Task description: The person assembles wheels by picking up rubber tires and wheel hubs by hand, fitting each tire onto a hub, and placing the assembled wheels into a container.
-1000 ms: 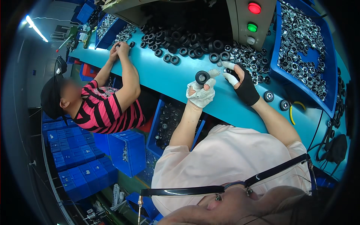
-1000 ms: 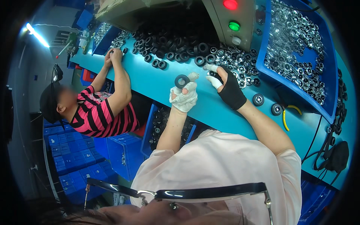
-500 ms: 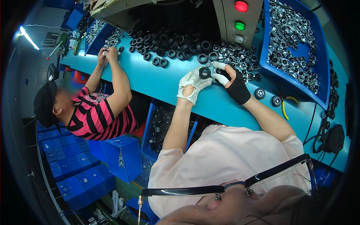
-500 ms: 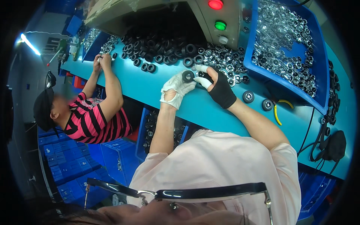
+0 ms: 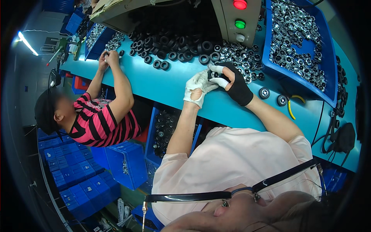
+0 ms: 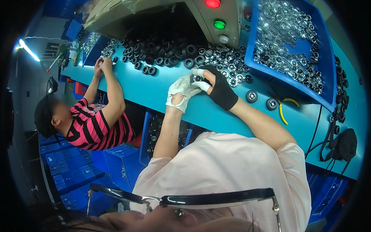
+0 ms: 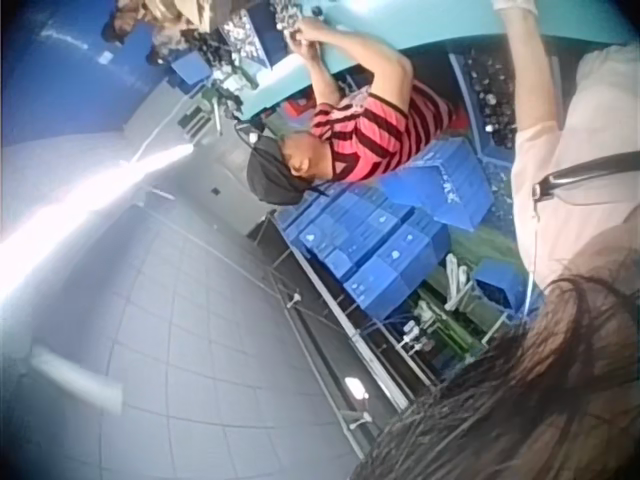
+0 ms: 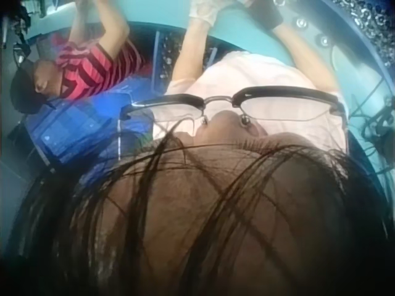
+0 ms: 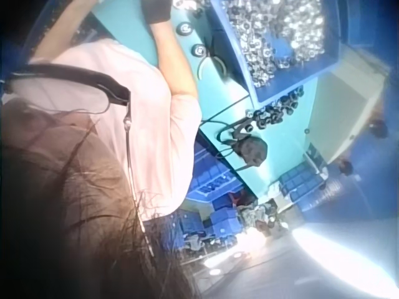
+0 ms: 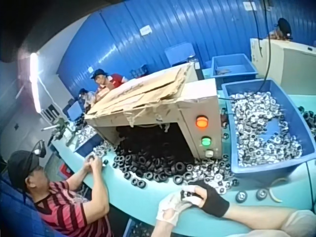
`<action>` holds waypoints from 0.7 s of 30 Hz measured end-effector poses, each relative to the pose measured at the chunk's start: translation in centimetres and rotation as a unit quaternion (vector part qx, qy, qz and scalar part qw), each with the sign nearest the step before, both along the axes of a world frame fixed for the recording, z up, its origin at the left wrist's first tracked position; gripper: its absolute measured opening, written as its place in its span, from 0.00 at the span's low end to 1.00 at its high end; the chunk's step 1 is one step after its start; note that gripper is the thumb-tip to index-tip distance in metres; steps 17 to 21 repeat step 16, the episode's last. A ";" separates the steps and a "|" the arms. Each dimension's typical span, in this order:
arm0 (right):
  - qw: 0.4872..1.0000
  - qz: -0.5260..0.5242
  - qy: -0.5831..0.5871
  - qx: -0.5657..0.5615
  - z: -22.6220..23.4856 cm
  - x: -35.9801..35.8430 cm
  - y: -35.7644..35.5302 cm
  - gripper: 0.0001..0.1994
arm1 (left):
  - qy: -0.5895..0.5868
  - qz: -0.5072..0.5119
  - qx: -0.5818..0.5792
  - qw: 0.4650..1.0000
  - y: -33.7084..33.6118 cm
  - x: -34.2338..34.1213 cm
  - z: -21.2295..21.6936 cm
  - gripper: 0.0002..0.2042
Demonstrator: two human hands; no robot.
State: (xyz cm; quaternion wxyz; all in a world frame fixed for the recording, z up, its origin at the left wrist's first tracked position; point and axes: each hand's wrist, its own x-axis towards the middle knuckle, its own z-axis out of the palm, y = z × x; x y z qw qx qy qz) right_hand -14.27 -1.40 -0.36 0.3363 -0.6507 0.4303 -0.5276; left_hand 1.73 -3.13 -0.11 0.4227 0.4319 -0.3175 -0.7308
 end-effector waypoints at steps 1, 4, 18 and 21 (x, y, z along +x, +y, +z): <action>1.000 -0.001 0.000 0.000 0.0 -0.1 0.0 0.17 | 0.015 0.008 -0.011 1.000 0.0 -0.2 -0.1 0.19; 0.999 0.015 -0.009 0.042 -0.1 -0.4 -0.2 0.16 | 0.001 0.040 -0.027 0.999 0.1 -0.8 -0.1 0.19; 0.987 0.085 -0.017 0.136 -0.7 -1.0 -0.5 0.22 | -0.055 -0.039 -0.275 0.959 0.3 -3.1 -0.3 0.16; 0.987 0.085 -0.017 0.136 -0.7 -1.0 -0.5 0.22 | -0.055 -0.039 -0.275 0.959 0.3 -3.1 -0.3 0.16</action>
